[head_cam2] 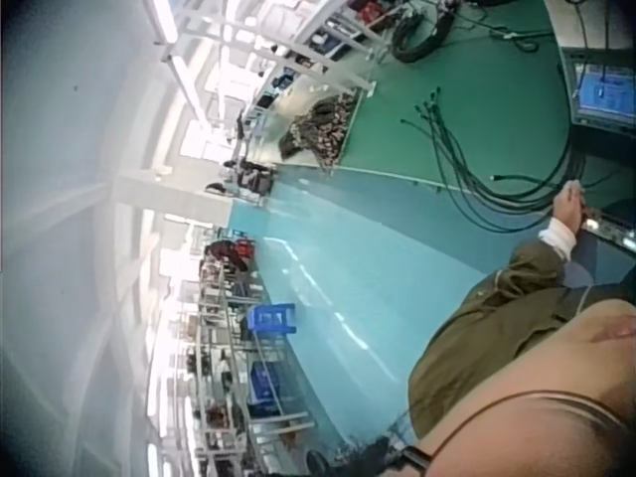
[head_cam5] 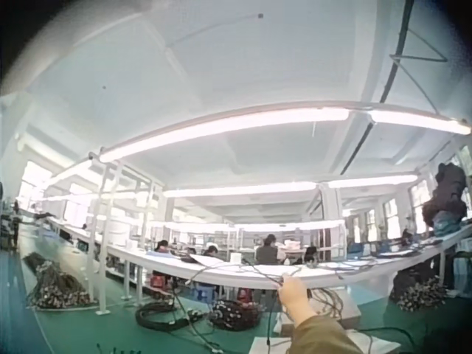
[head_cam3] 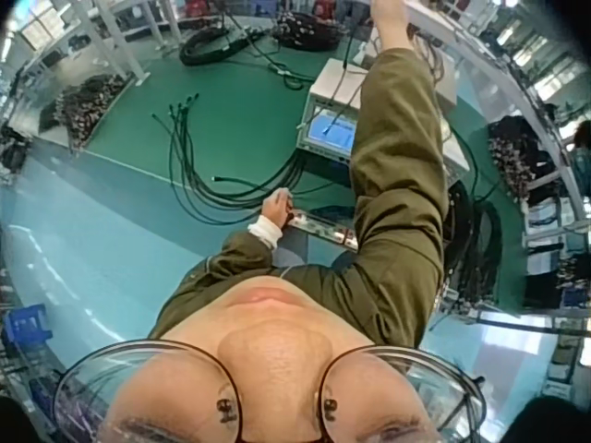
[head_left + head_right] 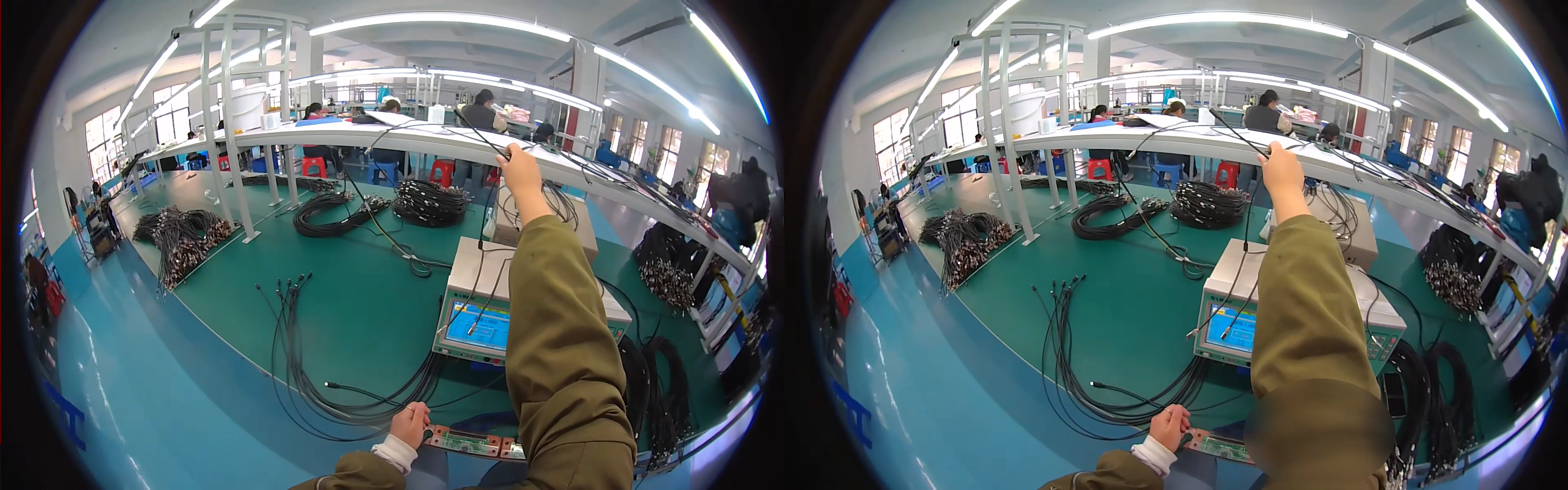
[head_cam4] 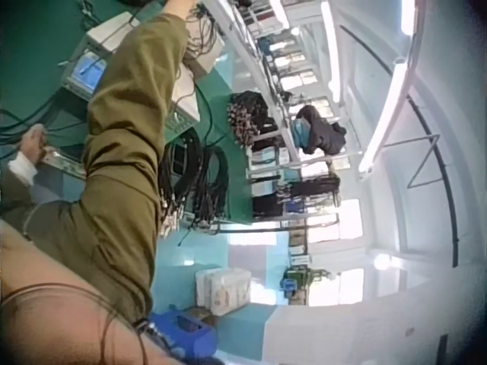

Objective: Testing the continuity and functionality of cable harnesses using an electronic testing machine.

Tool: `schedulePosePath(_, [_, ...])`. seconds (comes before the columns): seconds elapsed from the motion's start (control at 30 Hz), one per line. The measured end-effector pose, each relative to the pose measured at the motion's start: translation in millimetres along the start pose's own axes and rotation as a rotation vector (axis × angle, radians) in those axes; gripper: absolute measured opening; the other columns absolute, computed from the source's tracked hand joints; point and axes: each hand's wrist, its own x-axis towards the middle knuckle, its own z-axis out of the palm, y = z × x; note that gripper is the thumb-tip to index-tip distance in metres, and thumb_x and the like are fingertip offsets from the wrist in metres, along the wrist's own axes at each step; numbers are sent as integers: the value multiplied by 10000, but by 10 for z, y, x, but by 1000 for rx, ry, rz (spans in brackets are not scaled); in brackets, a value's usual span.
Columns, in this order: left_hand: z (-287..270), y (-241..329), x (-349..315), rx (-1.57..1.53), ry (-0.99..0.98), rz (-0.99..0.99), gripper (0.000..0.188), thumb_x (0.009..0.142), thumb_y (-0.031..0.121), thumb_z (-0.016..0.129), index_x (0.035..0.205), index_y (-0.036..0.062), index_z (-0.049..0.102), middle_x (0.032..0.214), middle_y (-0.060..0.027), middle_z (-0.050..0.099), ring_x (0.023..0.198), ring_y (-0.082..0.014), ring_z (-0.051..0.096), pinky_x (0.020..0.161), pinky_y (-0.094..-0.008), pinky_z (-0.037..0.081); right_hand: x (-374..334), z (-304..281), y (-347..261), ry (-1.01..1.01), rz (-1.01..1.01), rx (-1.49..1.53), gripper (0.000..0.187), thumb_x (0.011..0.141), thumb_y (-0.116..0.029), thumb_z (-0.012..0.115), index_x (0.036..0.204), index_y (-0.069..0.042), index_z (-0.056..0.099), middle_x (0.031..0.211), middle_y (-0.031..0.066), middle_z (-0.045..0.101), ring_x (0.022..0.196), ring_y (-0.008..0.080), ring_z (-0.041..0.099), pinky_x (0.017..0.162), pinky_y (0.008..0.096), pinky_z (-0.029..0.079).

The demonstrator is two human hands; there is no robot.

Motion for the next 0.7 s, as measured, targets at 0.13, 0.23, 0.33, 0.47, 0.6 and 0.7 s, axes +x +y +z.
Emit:
schedulePosePath(0.13, [-21, -12, 26, 1, -5, 6, 256, 900, 200, 436, 794, 13, 574, 612, -33, 529, 537, -108, 457, 499, -210, 366, -43, -53, -6, -47, -51, 36, 268, 810, -259, 565, 992, -64, 541, 853, 160, 627, 773, 332, 597, 675, 397, 468])
schedulePosePath(0.23, [-32, -56, 24, 32, 14, 8, 258, 899, 205, 442, 788, 15, 574, 597, -27, 526, 525, -105, 451, 495, -211, 365, -79, 1, -127, -100, -224, 118, 314, 810, -238, 570, 1040, -28, 537, 876, 156, 629, 791, 314, 592, 705, 381, 457])
schedulePosePath(0.33, [-26, -68, 62, 59, 31, 31, 257, 897, 207, 447, 781, 16, 574, 587, -23, 522, 518, -104, 448, 492, -211, 363, 15, 60, -88, -90, -241, 158, 366, 800, -242, 585, 1078, -12, 524, 903, 157, 626, 810, 304, 590, 724, 367, 456])
schedulePosePath(0.47, [-6, -62, 10, 105, 56, 40, 251, 890, 205, 464, 759, 20, 571, 565, -16, 513, 504, -101, 441, 486, -210, 360, 65, 105, 81, -78, -55, 136, 569, 737, -311, 661, 1168, 6, 467, 1005, 180, 593, 872, 289, 586, 759, 339, 466])
schedulePosePath(0.6, [-4, -5, 1, 75, 64, 40, 246, 882, 202, 479, 742, 19, 567, 559, -17, 512, 494, -101, 436, 479, -213, 359, -37, -430, 5, -98, 153, 196, 769, 659, -422, 733, 1213, 12, 424, 1031, 203, 559, 844, 261, 582, 722, 333, 476])
schedulePosePath(0.7, [-13, -79, 15, 47, 82, 14, 240, 877, 196, 480, 736, 22, 566, 551, -17, 509, 491, -98, 431, 473, -214, 354, -351, -1124, -126, 166, 22, 760, 571, 759, -458, 639, 1072, 1, 511, 768, 59, 515, 589, 114, 456, 549, 221, 389])
